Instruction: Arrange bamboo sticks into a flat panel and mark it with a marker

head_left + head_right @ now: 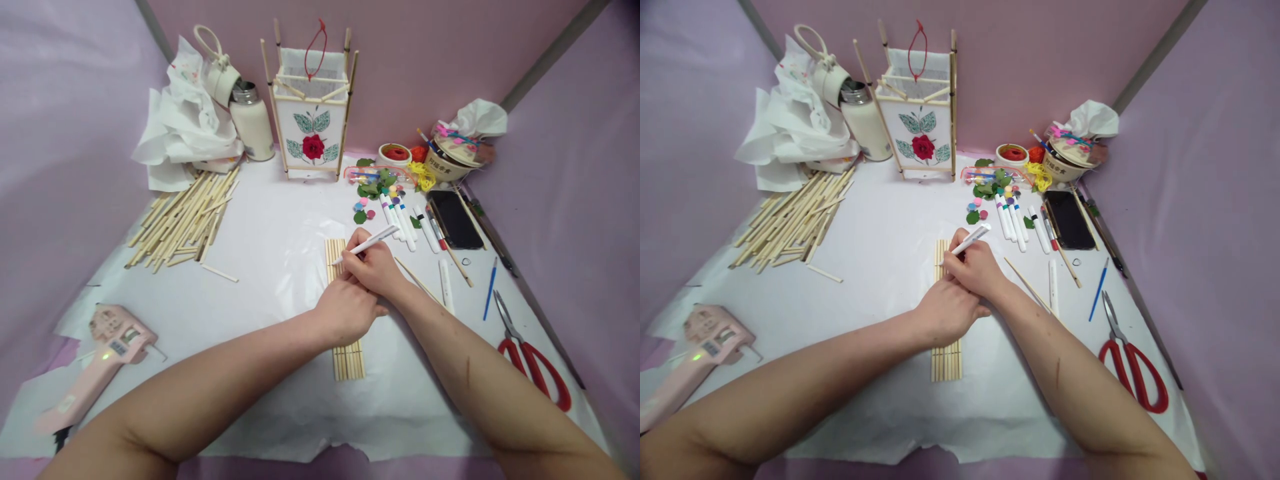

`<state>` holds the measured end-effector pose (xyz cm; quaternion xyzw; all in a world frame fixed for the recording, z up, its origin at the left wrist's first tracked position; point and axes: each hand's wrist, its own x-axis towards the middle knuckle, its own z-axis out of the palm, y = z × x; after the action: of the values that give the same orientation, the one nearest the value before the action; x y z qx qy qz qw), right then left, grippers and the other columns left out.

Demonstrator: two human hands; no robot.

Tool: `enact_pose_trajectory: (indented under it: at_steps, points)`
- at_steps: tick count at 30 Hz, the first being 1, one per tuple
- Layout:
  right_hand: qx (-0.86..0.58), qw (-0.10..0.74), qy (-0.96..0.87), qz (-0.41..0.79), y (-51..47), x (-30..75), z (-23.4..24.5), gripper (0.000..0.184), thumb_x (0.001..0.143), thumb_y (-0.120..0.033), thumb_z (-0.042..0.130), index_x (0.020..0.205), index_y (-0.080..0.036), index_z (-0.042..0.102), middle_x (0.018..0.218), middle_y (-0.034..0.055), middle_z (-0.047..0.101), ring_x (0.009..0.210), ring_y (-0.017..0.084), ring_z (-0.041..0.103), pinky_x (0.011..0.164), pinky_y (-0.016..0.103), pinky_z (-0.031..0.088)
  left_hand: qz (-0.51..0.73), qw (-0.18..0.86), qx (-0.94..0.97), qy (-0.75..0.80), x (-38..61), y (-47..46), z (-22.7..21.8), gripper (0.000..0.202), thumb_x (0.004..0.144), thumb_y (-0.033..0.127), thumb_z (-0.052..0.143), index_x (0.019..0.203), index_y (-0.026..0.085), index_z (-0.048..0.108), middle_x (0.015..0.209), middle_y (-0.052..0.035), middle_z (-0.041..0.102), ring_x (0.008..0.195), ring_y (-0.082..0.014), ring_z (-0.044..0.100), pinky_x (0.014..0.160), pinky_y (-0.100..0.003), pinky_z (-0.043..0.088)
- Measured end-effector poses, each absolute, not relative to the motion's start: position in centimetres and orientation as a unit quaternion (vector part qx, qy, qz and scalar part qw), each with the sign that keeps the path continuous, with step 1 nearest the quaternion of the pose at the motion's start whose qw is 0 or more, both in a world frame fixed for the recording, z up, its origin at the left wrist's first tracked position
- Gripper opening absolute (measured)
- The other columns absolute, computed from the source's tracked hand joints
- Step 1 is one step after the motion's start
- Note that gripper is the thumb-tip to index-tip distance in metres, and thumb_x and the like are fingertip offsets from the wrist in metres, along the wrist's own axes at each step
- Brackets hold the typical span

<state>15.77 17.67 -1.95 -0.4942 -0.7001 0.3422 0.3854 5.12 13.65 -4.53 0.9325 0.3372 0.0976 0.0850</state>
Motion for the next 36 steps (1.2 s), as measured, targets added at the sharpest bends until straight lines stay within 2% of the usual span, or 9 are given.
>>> enact_pose_trajectory:
  at_steps: [8,16,24,36]
  points:
    - [-0.491,0.374,-0.707,0.346,17.65,15.73,-1.95,0.011,0.075,-0.016,0.054,0.070,-0.021,0.046,0.057,-0.0059,0.047,0.053,0.011,0.044,0.051,0.024,0.035,0.097,0.101,0.926,0.352,5.18,13.60,-4.53,0.041,0.092,0.049,0.050,0.092,0.014,0.072,0.091,-0.0090,0.074,0.101,-0.0270,0.064,0.102,-0.043,0.036]
    - [-0.492,0.388,-0.700,0.342,17.66,15.81,-2.00,0.012,0.076,-0.016,0.053,0.069,-0.021,0.045,0.057,-0.0055,0.048,0.053,0.011,0.044,0.051,0.024,0.035,0.097,0.088,0.932,0.338,5.12,13.59,-4.44,0.042,0.093,0.048,0.048,0.096,0.013,0.072,0.098,-0.0098,0.073,0.109,-0.0266,0.060,0.106,-0.043,0.032]
    - [-0.496,0.373,-0.702,0.349,17.62,15.79,-1.73,0.010,0.075,-0.016,0.053,0.070,-0.021,0.045,0.056,-0.0054,0.048,0.053,0.011,0.045,0.052,0.024,0.036,0.093,0.096,0.930,0.342,5.14,13.67,-4.50,0.042,0.093,0.048,0.048,0.093,0.014,0.072,0.093,-0.0096,0.073,0.103,-0.0269,0.062,0.104,-0.043,0.034]
    - [-0.494,0.383,-0.702,0.341,17.64,15.78,-1.90,0.011,0.074,-0.016,0.053,0.069,-0.021,0.045,0.055,-0.0058,0.048,0.052,0.011,0.043,0.051,0.024,0.035,0.077,0.100,0.931,0.343,5.18,13.64,-4.00,0.042,0.093,0.047,0.049,0.097,0.011,0.071,0.097,-0.0107,0.073,0.110,-0.0277,0.059,0.105,-0.043,0.033]
